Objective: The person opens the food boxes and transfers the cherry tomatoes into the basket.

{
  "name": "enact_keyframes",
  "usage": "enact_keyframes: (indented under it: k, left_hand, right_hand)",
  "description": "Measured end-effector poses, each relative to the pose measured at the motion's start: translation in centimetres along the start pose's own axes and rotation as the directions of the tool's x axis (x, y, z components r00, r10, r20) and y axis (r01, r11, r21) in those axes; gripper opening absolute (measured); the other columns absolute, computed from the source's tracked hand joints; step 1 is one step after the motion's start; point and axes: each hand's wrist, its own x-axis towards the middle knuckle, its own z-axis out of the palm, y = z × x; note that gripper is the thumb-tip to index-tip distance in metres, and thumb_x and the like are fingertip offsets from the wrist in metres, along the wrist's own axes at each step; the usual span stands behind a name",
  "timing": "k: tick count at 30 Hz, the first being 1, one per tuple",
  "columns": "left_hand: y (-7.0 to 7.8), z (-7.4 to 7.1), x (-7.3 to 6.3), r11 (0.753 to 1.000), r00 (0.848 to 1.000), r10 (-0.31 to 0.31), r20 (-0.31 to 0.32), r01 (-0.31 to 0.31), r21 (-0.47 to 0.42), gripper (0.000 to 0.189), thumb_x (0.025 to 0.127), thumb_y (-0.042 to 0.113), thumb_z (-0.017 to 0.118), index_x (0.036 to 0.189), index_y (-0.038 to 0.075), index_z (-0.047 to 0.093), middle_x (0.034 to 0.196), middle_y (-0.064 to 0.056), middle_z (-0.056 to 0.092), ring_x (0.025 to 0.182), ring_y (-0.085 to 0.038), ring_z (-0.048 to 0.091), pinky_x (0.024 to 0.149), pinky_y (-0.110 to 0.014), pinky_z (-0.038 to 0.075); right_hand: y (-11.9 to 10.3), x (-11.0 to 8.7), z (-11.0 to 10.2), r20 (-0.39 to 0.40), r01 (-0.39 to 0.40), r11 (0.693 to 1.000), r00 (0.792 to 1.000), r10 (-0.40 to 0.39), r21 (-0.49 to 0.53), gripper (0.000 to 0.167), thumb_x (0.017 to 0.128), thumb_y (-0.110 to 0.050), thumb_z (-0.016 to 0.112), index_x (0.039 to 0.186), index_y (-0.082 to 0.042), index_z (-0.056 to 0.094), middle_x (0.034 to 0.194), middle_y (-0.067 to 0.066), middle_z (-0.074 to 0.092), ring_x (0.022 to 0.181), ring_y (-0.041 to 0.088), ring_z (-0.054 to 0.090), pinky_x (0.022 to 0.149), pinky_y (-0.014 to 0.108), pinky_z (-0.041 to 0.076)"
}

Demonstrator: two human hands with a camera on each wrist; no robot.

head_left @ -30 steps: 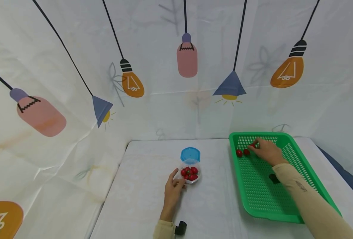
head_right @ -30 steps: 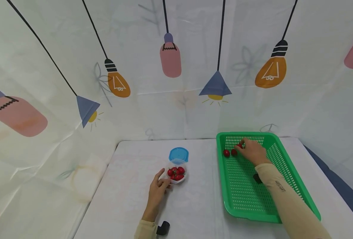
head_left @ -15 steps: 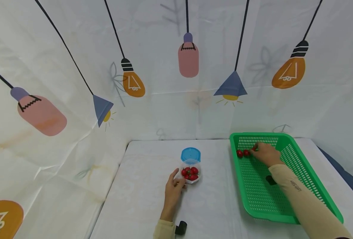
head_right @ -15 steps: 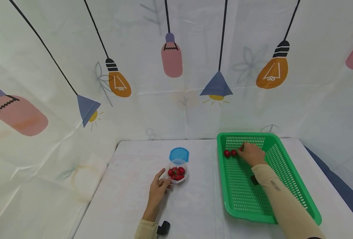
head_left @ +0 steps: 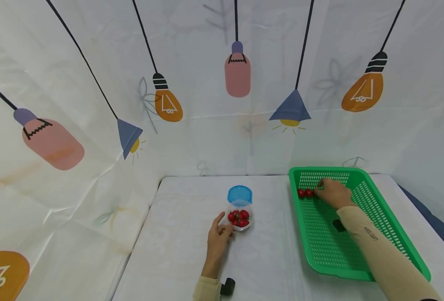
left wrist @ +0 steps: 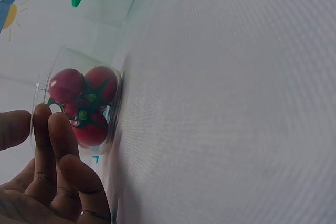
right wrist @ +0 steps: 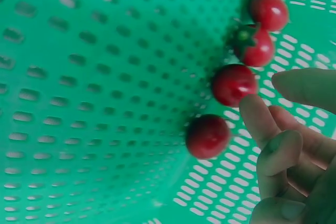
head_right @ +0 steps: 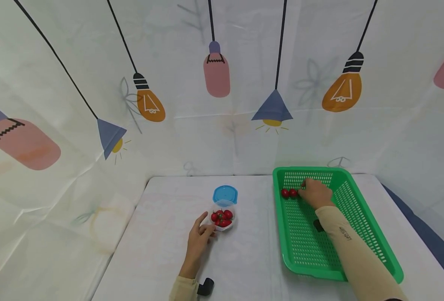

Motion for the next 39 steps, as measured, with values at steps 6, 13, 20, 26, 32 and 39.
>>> enact_keyframes:
  k: [6, 13, 20, 26, 32, 39]
  left_hand:
    - [-1.7, 0.0, 0.6, 1.0, 1.0, 0.021, -0.012, -0.021, 0.016, 0.057, 0.1, 0.016, 0.063, 0.152, 0.007, 0.042, 0.095, -0.012, 0.072, 0.085, -0.028, 0.069, 0.076, -0.029, 0.052]
    - [-1.1, 0.0, 0.4, 1.0, 1.0, 0.003, -0.005, -0.003, 0.004, 0.057, 0.101, 0.015, 0.062, 0.153, 0.006, 0.041, 0.097, -0.015, 0.072, 0.09, -0.034, 0.069, 0.081, -0.034, 0.052]
    - [2.2, -0.4, -1.3, 1.0, 1.0, -0.001, 0.025, 0.001, -0.012, 0.056, 0.1, 0.01, 0.061, 0.152, 0.0, 0.041, 0.098, -0.019, 0.071, 0.096, -0.042, 0.067, 0.086, -0.042, 0.052]
    - [2.0, -0.4, -1.1, 1.0, 1.0, 0.0, 0.028, 0.0, -0.019, 0.056, 0.101, 0.011, 0.061, 0.152, 0.001, 0.041, 0.099, -0.019, 0.071, 0.096, -0.041, 0.067, 0.086, -0.041, 0.053]
    - [2.2, -0.3, -1.4, 1.0, 1.0, -0.003, 0.02, 0.003, -0.005, 0.055, 0.1, 0.01, 0.061, 0.151, 0.001, 0.042, 0.097, -0.018, 0.071, 0.095, -0.04, 0.067, 0.084, -0.039, 0.053]
    - [0.5, 0.0, -0.3, 1.0, 1.0, -0.006, 0.022, 0.006, -0.005, 0.056, 0.101, 0.011, 0.06, 0.153, 0.001, 0.039, 0.099, -0.02, 0.071, 0.096, -0.041, 0.067, 0.086, -0.039, 0.054]
  right_hand:
    - [-1.8, -0.1, -0.5, -0.079, 0.051, 0.999, 0.996, -0.05, 0.012, 0.038, 0.096, -0.027, 0.059, 0.122, 0.001, 0.065, 0.099, 0.021, 0.072, 0.067, 0.023, 0.061, 0.047, 0.037, 0.045]
    - [-5.2, -0.6, -1.0, -0.174, 0.136, 0.99, 0.976, -0.129, 0.028, 0.035, 0.099, -0.029, 0.061, 0.122, -0.004, 0.067, 0.109, 0.017, 0.073, 0.069, 0.022, 0.065, 0.045, 0.034, 0.044]
    - [-9.1, -2.0, -1.7, -0.169, 0.208, 0.972, 0.967, -0.189, 0.105, 0.034, 0.099, -0.028, 0.064, 0.126, -0.006, 0.066, 0.114, 0.014, 0.072, 0.06, 0.016, 0.057, 0.044, 0.034, 0.042]
    - [-11.3, -2.4, -1.2, -0.167, 0.247, 0.96, 0.96, -0.224, 0.132, 0.033, 0.098, -0.031, 0.066, 0.124, -0.011, 0.067, 0.11, 0.01, 0.073, 0.058, 0.015, 0.056, 0.046, 0.033, 0.042]
    - [-13.2, -3.1, -0.5, -0.151, 0.274, 0.954, 0.955, -0.255, 0.124, 0.03, 0.096, -0.03, 0.068, 0.12, -0.013, 0.069, 0.109, 0.008, 0.074, 0.079, 0.021, 0.065, 0.056, 0.033, 0.048]
    - [-16.1, -3.5, 0.6, -0.081, 0.309, 0.944, 0.95, -0.301, 0.117, 0.031, 0.095, -0.032, 0.069, 0.121, -0.014, 0.069, 0.111, 0.008, 0.074, 0.088, 0.024, 0.066, 0.064, 0.036, 0.053]
